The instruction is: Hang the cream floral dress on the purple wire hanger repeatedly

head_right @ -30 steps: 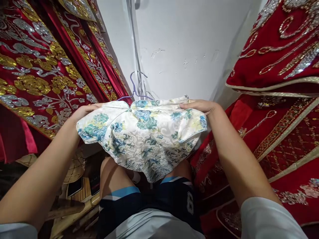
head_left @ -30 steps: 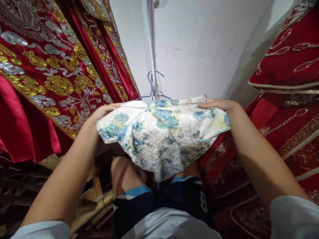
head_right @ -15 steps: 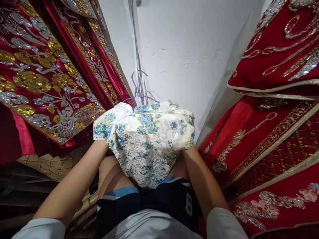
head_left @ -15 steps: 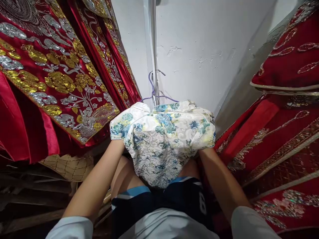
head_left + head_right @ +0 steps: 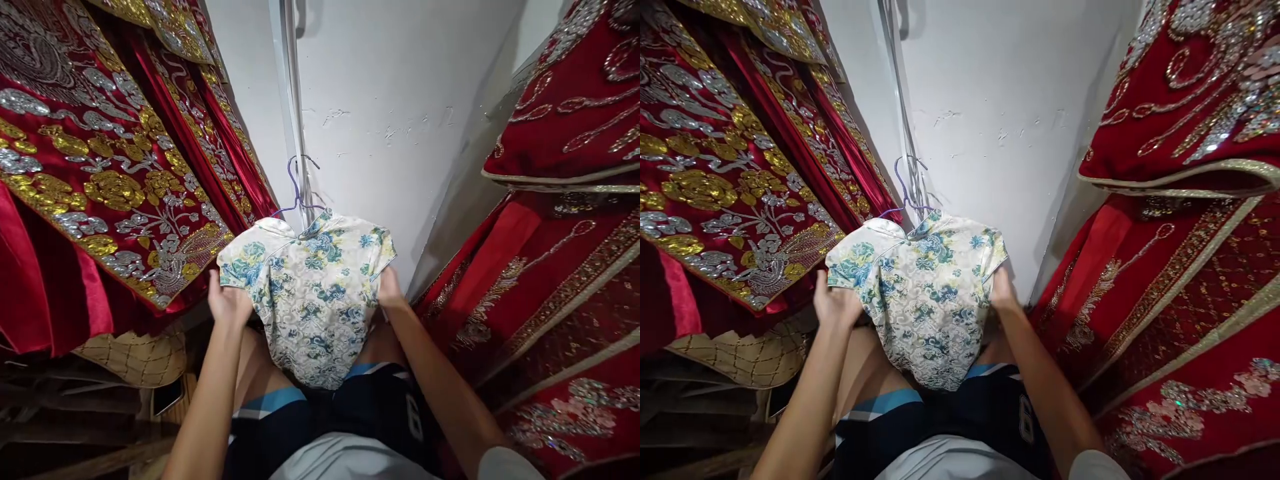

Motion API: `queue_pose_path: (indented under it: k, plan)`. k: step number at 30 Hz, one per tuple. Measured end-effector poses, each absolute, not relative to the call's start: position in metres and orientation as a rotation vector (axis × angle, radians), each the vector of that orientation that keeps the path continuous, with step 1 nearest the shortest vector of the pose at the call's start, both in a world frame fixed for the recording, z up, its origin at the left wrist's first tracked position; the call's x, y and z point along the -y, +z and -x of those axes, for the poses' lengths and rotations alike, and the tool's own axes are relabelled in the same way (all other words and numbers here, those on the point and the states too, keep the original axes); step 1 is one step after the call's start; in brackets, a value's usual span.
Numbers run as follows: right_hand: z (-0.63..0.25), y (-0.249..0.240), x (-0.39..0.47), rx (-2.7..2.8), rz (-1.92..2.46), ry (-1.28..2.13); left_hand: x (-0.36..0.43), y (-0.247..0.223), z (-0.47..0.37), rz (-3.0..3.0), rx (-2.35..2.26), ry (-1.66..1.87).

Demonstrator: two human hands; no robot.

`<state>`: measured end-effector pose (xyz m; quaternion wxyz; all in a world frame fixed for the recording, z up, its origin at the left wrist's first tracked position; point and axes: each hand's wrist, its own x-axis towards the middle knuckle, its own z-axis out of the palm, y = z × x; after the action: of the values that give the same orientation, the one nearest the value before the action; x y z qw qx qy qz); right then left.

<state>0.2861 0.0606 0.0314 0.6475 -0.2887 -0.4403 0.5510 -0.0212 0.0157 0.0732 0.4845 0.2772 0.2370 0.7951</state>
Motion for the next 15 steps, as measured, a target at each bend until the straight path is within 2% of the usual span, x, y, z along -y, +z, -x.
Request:
queue_pose_path:
  k: [4, 8, 12, 15]
  plan:
    - [-0.315, 0.064, -0.077, 0.974, 0.506, 1.217, 0.0, 0.093, 0.036, -0.86, -0.659, 2.039]
    - [-0.323, 0.118, -0.091, 0.977, 0.426, 1.015, 0.002, 0.108, 0.042, -1.048, -1.024, 2.101]
    - [-0.301, 0.166, -0.084, 1.118, 0.343, 0.945, -0.004, 0.103, 0.051, -1.413, -1.371, 1.873]
    - [-0.279, 0.178, -0.036, 1.424, 0.28, 1.008, -0.013, 0.089, 0.051, -1.607, -1.432, 1.762]
